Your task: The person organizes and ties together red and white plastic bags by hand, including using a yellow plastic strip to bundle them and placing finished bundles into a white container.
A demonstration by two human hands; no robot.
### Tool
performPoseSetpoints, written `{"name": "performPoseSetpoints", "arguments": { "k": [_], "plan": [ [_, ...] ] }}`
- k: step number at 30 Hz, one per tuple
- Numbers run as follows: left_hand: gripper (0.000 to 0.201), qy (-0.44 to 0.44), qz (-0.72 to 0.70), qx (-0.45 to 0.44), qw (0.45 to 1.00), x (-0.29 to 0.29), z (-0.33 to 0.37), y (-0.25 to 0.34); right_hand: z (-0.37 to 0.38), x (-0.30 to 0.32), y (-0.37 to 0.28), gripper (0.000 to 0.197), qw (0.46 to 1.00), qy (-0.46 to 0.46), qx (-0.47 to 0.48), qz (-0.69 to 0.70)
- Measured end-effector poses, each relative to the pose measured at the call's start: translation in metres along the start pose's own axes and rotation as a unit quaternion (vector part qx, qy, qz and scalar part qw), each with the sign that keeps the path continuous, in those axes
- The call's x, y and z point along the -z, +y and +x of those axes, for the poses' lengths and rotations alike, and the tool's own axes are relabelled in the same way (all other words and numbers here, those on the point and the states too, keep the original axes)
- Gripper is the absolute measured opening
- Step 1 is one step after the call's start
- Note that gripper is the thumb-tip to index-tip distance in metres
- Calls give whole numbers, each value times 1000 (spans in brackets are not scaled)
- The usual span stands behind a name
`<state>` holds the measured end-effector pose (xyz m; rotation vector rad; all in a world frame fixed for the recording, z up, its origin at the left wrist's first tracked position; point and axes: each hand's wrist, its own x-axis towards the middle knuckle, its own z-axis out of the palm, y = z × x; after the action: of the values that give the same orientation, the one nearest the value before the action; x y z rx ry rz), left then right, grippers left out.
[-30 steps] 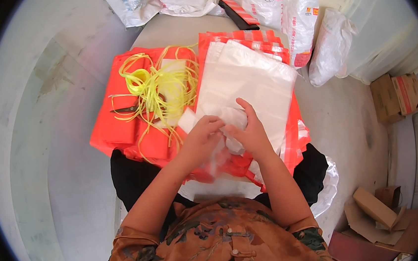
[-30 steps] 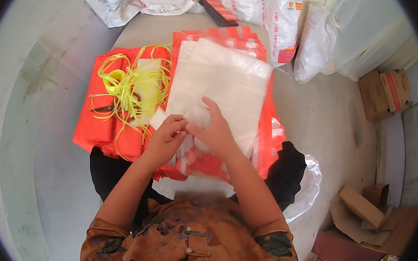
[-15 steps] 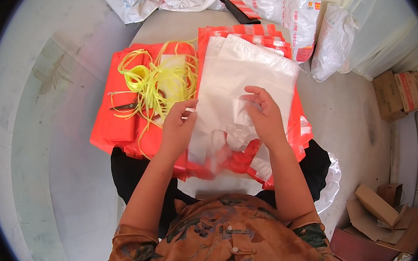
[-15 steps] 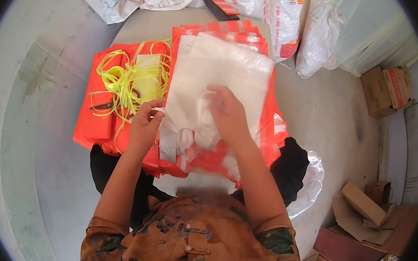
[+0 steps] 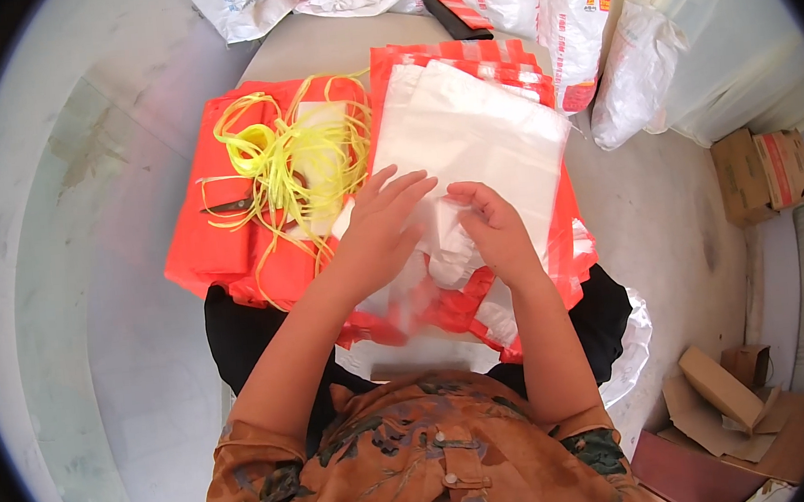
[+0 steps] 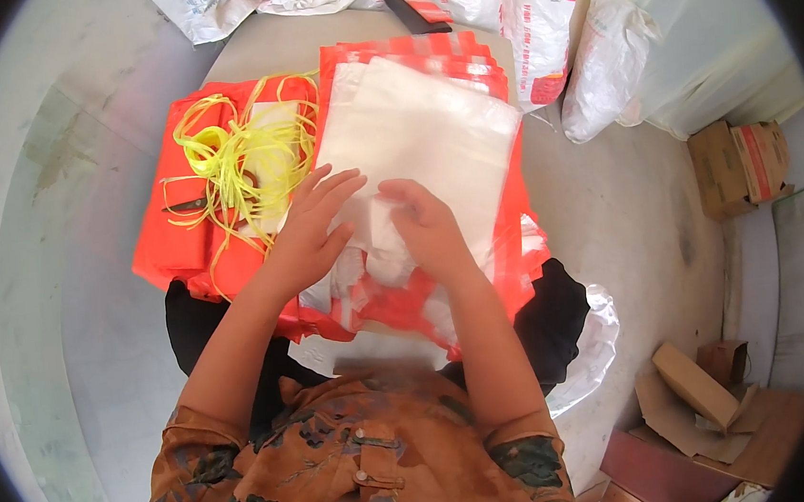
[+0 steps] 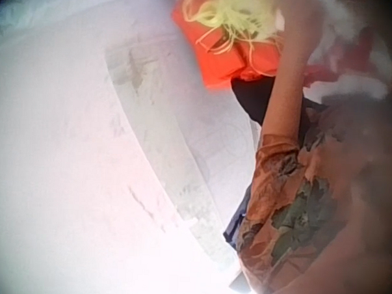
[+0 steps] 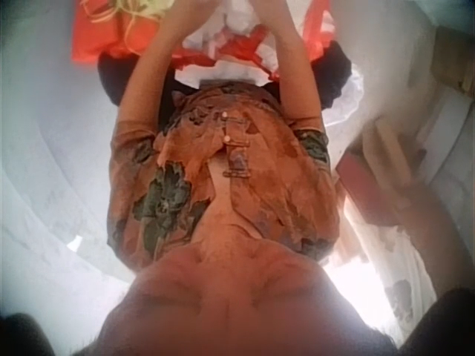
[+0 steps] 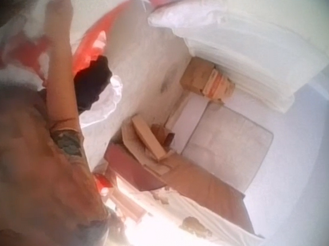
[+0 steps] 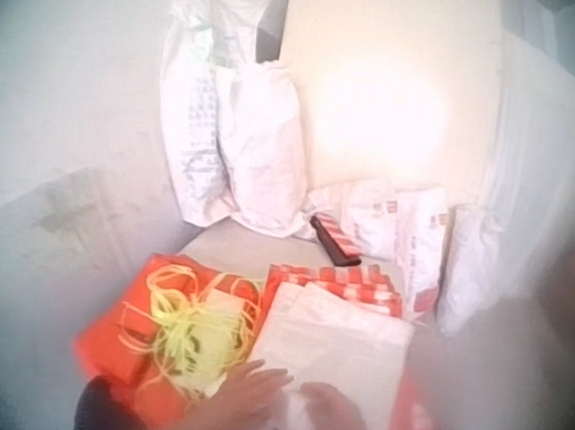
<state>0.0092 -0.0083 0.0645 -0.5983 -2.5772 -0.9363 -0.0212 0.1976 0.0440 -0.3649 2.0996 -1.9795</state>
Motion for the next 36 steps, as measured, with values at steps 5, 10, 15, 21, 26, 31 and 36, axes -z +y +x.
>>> {"name": "performPoseSetpoints", "arguments": {
  "k": [5, 10, 15, 21, 26, 31, 36],
  "plan": [
    [45, -63, 28, -26, 997, -13, 18, -9, -2, 5, 10, 34, 999, 11, -10, -34],
    [35, -26, 78, -28, 996, -27, 19, -15, -8, 8, 17, 26, 962, 49, 131, -234],
    [33, 12, 107, -24, 994, -33, 18, -10, -18, 3, 12, 26, 912, 72, 208, -346],
    [32, 34, 113, -5, 993, -36, 17, -1, -23, 6, 14, 31, 867, 33, 277, -412],
    [27, 8, 86, -83, 993, -35, 6, -7, -26, 5, 17, 30, 891, 46, 238, -383],
    [34, -112, 91, -87, 986, -24, -13, 14, -29, 16, 19, 30, 887, 26, 240, -394],
    [41, -141, 105, -71, 982, -29, -21, 19, -38, 24, 23, 29, 886, 15, 235, -400]
  ]
}}
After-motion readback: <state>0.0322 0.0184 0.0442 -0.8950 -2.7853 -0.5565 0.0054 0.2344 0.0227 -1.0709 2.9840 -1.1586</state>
